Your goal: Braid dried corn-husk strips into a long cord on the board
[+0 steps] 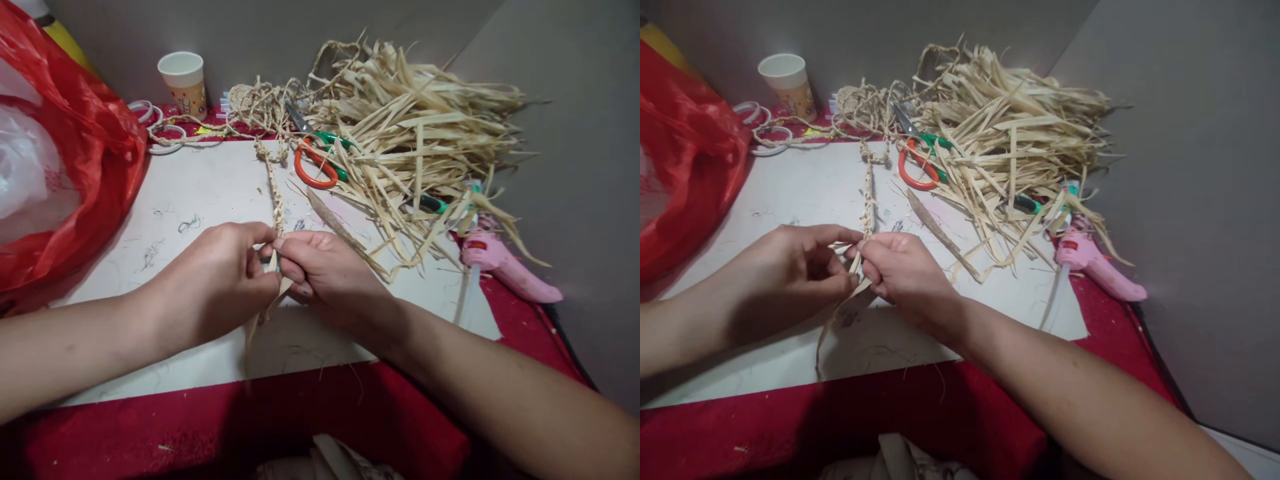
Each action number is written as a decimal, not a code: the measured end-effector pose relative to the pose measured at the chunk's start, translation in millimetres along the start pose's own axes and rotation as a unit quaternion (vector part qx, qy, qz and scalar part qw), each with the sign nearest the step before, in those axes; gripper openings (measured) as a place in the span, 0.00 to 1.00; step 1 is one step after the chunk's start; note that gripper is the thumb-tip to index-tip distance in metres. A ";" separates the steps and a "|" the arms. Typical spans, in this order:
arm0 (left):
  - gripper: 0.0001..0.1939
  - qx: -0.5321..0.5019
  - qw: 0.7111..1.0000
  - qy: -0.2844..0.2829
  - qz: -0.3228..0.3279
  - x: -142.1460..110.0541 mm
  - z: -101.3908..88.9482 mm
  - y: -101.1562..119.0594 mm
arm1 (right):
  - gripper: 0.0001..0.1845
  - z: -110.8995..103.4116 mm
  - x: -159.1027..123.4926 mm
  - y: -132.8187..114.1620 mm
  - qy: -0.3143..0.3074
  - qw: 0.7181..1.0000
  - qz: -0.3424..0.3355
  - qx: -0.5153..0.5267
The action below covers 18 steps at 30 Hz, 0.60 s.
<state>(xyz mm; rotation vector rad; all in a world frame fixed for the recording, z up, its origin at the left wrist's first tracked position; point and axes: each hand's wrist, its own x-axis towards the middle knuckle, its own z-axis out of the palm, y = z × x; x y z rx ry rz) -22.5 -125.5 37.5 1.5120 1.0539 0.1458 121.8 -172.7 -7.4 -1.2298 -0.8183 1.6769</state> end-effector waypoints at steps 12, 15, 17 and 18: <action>0.08 -0.154 0.978 -0.142 0.009 34.3 -26.3 -17.2 | 0.12 -9.5 7.3 -4.7 -0.107 0.994 0.029 -0.001; 0.06 -0.177 0.965 -0.190 -0.021 36.4 -22.9 -19.0 | 0.12 -13.6 8.7 -5.9 -0.121 0.992 0.032 -0.026; 0.06 -0.156 0.966 -0.207 -0.020 35.7 -24.7 -18.6 | 0.13 -16.3 9.2 -6.1 -0.121 0.990 0.039 -0.053; 0.07 -0.144 0.966 -0.215 -0.017 35.6 -26.0 -18.5 | 0.13 -17.5 9.5 -6.1 -0.120 0.989 0.043 -0.072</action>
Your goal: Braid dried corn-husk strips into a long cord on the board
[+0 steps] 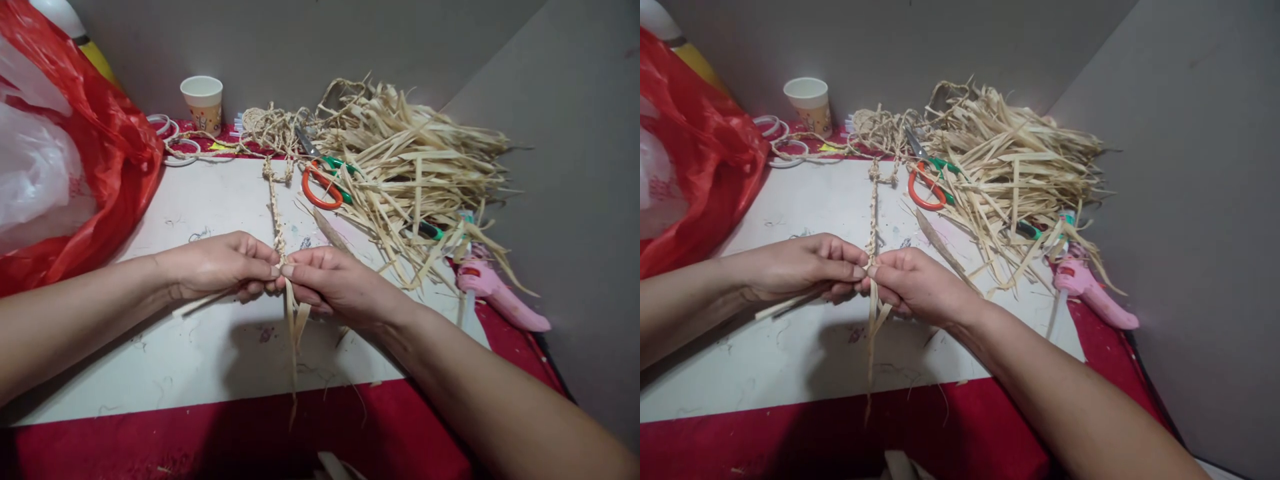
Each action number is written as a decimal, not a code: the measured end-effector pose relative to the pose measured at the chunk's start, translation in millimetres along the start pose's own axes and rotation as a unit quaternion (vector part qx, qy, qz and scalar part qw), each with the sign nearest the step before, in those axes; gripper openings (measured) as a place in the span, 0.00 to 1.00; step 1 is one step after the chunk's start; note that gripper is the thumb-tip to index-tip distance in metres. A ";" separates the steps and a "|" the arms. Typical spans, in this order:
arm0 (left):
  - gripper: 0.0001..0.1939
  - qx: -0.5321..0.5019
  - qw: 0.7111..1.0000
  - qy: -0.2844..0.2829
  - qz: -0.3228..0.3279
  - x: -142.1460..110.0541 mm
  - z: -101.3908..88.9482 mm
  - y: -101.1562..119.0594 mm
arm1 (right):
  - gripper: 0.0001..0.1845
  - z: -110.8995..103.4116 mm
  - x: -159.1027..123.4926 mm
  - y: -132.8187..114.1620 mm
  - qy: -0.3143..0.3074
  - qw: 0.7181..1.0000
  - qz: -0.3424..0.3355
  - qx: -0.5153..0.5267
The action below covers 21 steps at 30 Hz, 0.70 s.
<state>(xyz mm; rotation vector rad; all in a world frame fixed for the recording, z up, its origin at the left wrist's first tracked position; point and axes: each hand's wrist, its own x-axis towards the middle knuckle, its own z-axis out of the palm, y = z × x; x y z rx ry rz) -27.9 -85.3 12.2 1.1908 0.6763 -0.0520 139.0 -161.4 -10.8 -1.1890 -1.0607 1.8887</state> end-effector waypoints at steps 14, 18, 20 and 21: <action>0.12 0.276 0.956 0.081 0.064 5.5 7.3 -0.2 | 0.12 0.4 -3.1 -7.0 0.065 0.955 -0.022 -0.287; 0.12 0.219 0.973 0.061 0.040 6.0 3.2 -3.8 | 0.14 -0.6 -3.3 -8.8 0.059 0.945 -0.047 -0.318; 0.12 0.213 0.973 0.074 0.047 6.8 3.3 -5.4 | 0.16 -2.8 -4.2 -10.1 0.041 0.947 -0.051 -0.315; 0.12 0.213 0.972 0.082 0.058 7.2 3.7 -6.2 | 0.16 -4.3 -4.9 -10.9 0.033 0.947 -0.049 -0.315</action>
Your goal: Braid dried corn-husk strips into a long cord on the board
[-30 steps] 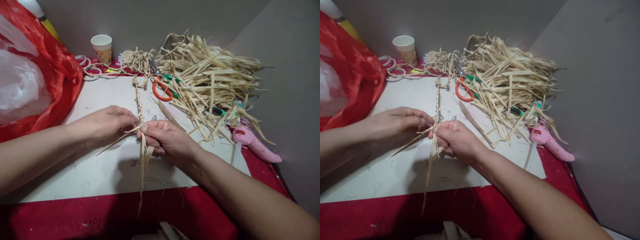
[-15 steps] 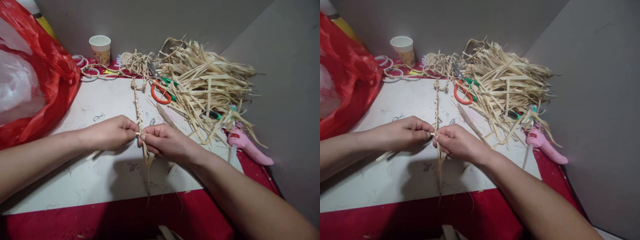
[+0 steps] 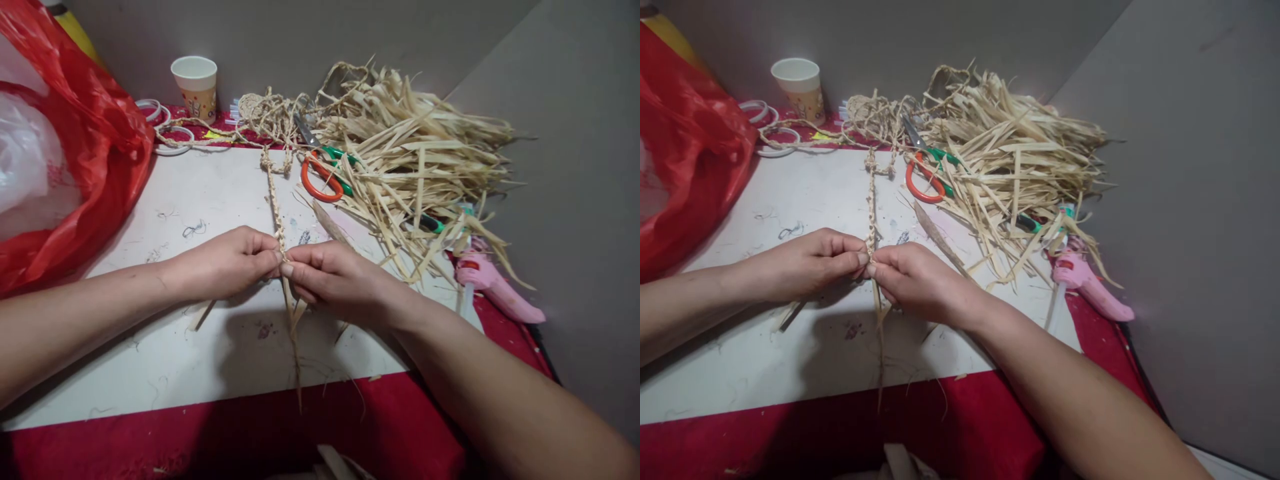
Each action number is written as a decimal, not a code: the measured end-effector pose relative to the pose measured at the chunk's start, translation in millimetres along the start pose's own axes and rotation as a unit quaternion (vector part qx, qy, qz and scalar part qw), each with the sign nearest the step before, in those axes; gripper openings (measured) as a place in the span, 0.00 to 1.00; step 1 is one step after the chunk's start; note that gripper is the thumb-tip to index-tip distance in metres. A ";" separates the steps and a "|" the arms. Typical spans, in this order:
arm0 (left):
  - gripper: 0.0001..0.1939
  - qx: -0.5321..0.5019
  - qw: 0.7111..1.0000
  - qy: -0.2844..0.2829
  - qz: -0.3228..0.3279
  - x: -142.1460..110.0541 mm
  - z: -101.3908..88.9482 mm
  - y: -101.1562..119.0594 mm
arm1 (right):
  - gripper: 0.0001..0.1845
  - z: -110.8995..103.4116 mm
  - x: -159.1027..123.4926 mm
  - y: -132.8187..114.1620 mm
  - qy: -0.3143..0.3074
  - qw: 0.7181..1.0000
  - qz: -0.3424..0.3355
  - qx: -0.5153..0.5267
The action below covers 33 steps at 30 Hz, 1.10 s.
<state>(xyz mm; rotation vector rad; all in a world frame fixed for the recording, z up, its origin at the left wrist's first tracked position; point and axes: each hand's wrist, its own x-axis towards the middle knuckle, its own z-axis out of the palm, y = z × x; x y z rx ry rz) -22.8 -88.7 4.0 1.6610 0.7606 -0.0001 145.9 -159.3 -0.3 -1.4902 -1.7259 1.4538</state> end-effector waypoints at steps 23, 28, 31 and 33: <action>0.12 0.112 0.986 0.096 0.077 -1.6 13.2 -3.2 | 0.10 21.0 -3.1 -9.3 0.089 0.925 0.161 0.334; 0.14 0.037 0.994 0.093 0.035 -3.1 13.5 -0.1 | 0.15 29.3 -7.7 -8.5 0.175 0.973 0.105 0.109; 0.15 0.003 0.996 0.091 0.011 -4.0 14.8 1.4 | 0.17 32.9 -9.0 -6.1 0.211 0.973 0.031 -0.085; 0.15 -0.021 0.996 0.087 -0.009 -4.1 15.4 1.1 | 0.16 34.6 -10.1 -5.0 0.211 0.958 0.001 -0.191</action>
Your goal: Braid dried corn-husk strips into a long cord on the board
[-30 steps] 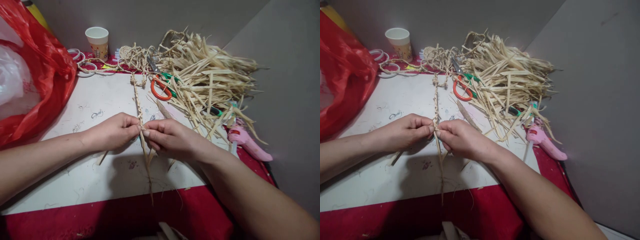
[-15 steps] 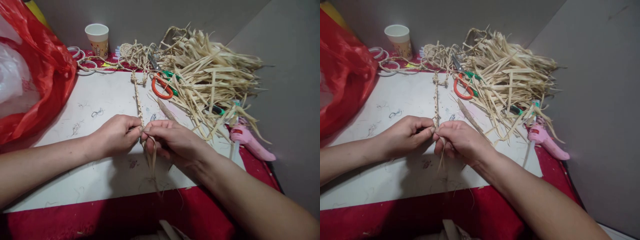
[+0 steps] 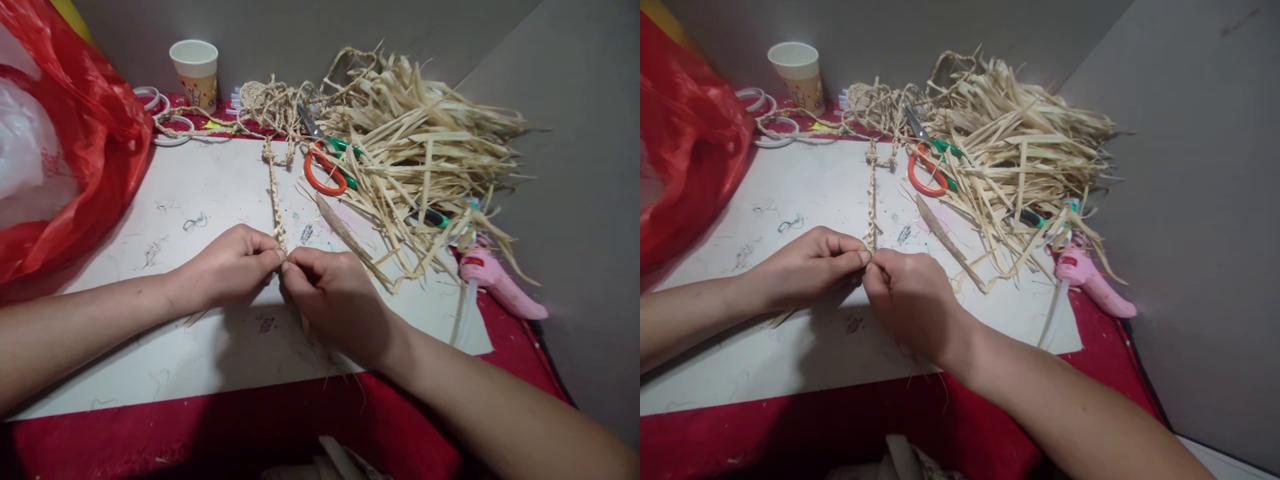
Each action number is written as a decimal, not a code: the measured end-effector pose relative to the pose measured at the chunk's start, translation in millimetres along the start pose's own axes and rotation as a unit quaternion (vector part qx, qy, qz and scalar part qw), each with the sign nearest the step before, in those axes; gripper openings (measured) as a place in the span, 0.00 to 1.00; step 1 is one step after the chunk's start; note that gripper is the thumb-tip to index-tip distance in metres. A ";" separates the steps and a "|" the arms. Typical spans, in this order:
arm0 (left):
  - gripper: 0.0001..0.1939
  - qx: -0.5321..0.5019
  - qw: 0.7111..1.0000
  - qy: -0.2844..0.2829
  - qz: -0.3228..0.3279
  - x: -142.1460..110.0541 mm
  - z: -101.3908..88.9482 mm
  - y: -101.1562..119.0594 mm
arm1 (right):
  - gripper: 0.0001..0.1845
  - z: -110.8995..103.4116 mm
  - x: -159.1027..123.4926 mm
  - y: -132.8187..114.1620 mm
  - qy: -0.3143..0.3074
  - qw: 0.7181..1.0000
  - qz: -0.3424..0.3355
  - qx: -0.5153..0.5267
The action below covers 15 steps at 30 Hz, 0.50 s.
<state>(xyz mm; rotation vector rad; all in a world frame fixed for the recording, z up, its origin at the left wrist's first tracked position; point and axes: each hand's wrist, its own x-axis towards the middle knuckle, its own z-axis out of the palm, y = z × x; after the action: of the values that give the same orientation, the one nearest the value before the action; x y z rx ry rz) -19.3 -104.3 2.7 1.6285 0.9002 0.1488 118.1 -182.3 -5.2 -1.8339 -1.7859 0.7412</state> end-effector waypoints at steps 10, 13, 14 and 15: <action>0.13 -0.091 0.993 -0.049 -0.066 -0.5 -1.5 -2.7 | 0.12 4.8 -11.0 -2.3 0.010 0.941 -0.104 -0.321; 0.12 -0.090 0.992 -0.051 -0.071 0.0 -2.0 -2.3 | 0.11 5.6 -15.1 -5.6 -0.030 0.930 -0.133 -0.341; 0.12 -0.088 0.992 -0.052 -0.066 0.3 -2.4 -2.6 | 0.11 3.9 -16.5 -7.3 -0.054 0.930 -0.145 -0.333; 0.11 -0.088 0.993 -0.054 -0.062 0.5 -2.9 -3.1 | 0.11 0.5 -17.8 -9.2 -0.083 0.932 -0.155 -0.316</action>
<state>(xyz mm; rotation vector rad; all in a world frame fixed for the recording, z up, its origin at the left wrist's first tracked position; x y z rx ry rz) -22.0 -101.7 0.6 1.4006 0.8772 0.0525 110.8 -199.7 1.5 -1.8089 -2.5685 0.2029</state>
